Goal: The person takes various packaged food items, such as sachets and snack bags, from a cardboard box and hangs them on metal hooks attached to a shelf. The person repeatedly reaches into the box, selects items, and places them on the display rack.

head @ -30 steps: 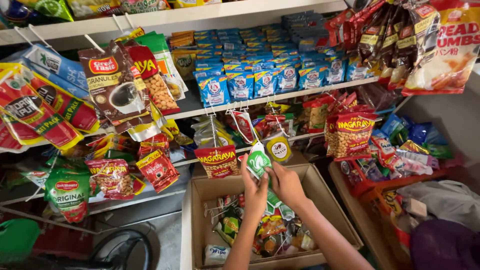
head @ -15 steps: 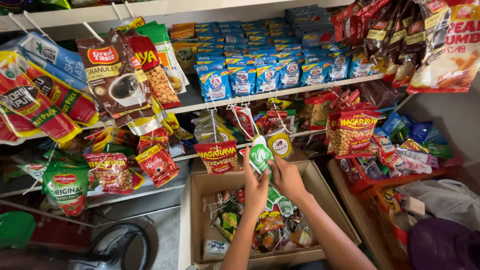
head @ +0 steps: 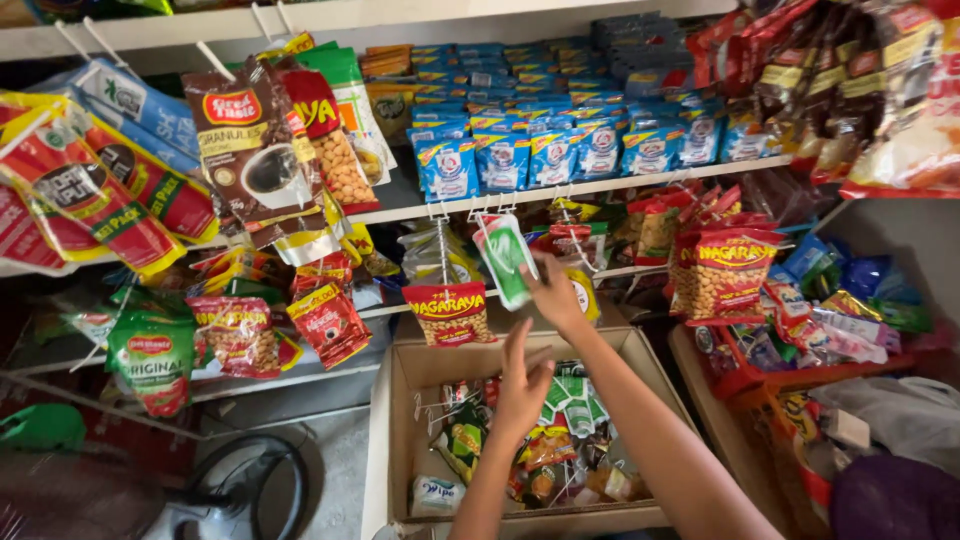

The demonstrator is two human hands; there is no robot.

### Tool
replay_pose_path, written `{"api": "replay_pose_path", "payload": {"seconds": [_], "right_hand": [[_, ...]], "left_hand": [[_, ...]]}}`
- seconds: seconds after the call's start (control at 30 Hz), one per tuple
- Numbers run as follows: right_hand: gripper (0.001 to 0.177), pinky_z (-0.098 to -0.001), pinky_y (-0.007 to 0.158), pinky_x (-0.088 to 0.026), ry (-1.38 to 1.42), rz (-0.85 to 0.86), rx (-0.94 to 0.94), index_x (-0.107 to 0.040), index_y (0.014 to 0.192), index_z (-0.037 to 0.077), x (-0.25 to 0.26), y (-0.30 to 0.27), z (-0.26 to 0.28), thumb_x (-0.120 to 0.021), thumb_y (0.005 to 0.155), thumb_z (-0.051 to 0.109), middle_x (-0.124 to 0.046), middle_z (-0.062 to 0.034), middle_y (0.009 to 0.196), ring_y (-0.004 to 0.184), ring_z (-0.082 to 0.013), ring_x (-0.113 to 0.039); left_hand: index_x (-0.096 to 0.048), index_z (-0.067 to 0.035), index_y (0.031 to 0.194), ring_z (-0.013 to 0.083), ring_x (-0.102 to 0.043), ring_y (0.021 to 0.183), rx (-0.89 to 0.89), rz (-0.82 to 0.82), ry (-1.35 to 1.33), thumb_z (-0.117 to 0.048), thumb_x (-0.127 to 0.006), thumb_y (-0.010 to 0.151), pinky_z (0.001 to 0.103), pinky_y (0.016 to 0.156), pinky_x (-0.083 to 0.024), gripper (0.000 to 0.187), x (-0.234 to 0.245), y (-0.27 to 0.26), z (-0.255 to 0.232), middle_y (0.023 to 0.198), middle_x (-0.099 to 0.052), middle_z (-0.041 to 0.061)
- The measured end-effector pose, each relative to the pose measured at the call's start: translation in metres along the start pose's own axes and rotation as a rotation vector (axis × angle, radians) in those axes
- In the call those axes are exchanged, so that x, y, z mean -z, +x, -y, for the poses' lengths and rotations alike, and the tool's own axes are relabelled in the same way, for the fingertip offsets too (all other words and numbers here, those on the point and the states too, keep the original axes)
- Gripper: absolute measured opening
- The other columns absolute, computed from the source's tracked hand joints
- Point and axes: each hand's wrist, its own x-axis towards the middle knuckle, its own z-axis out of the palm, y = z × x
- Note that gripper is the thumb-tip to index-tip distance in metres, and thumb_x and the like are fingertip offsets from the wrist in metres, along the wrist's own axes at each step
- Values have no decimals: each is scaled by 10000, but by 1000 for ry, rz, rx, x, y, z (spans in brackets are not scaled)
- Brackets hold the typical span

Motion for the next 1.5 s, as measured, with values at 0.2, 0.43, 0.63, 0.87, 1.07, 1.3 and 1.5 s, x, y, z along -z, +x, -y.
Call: {"api": "replay_pose_path", "payload": {"seconds": [0.2, 0.43, 0.63, 0.87, 1.07, 1.3, 1.5], "right_hand": [[559, -360, 999, -503, 491, 39, 196, -391, 1493, 80, -27, -35, -55, -579, 966, 67, -516, -80, 1439, 1215, -204, -604], [353, -344, 1048, -527, 94, 253, 65, -675, 1319, 65, -27, -158, -196, -587, 983, 2, -734, -80, 1280, 1213, -188, -694], [381, -393, 868, -498, 380, 493, -515, -714, 1209, 77, -33, -254, -350, -632, 848, -16, -736, -214, 1208, 1101, -421, -677], [314, -591, 1076, -378, -628, 692, 18, -778, 1119, 214, -22, -285, -399, -770, 807, 252, -632, -112, 1363, 1393, -336, -452], [742, -548, 1121, -298, -558, 727, -312, -567, 1419, 175, -17, -225, -337, -766, 715, 300, -289, -91, 1614, 1407, -447, -293], [569, -648, 1191, -193, -864, 718, 55, -602, 1379, 139, -57, -222, -409, -629, 820, 245, -205, -201, 1640, 1472, -475, -210], [445, -647, 1038, -333, -753, 529, -121, -637, 1297, 121, -74, -225, -403, -603, 857, 171, -414, -49, 1596, 1393, -405, -381]], "left_hand": [[-347, -86, 1577, 316, -557, 1330, -159, -56, 117, 20, -670, 961, 388, 1050, -564, 703, 9, -11, 66, 1586, -288, 176], [-418, -71, 1501, 243, -638, 1211, 69, -4, 76, -6, -657, 954, 373, 1007, -548, 600, 0, -44, 162, 1493, -472, 154], [-529, -64, 1439, 183, -641, 1256, 262, 129, -209, -56, -604, 1017, 356, 1093, -511, 428, -37, -111, 291, 1375, -638, 117], [-586, -109, 1413, 180, -651, 1132, 582, 207, -6, -132, -668, 986, 352, 994, -534, 436, -68, -142, 357, 1284, -688, 81], [-565, -156, 1397, 160, -669, 1127, 908, 29, -378, -213, -627, 994, 343, 973, -553, 412, -70, -136, 355, 1335, -637, 26], [-625, -141, 1327, 158, -616, 1175, 867, -61, -252, -176, -658, 937, 353, 979, -508, 393, -57, -157, 365, 1277, -646, 80], [-564, -203, 1347, 179, -650, 1124, 1072, -145, -347, -312, -666, 917, 408, 965, -537, 455, -53, -141, 337, 1296, -627, 20]]}}
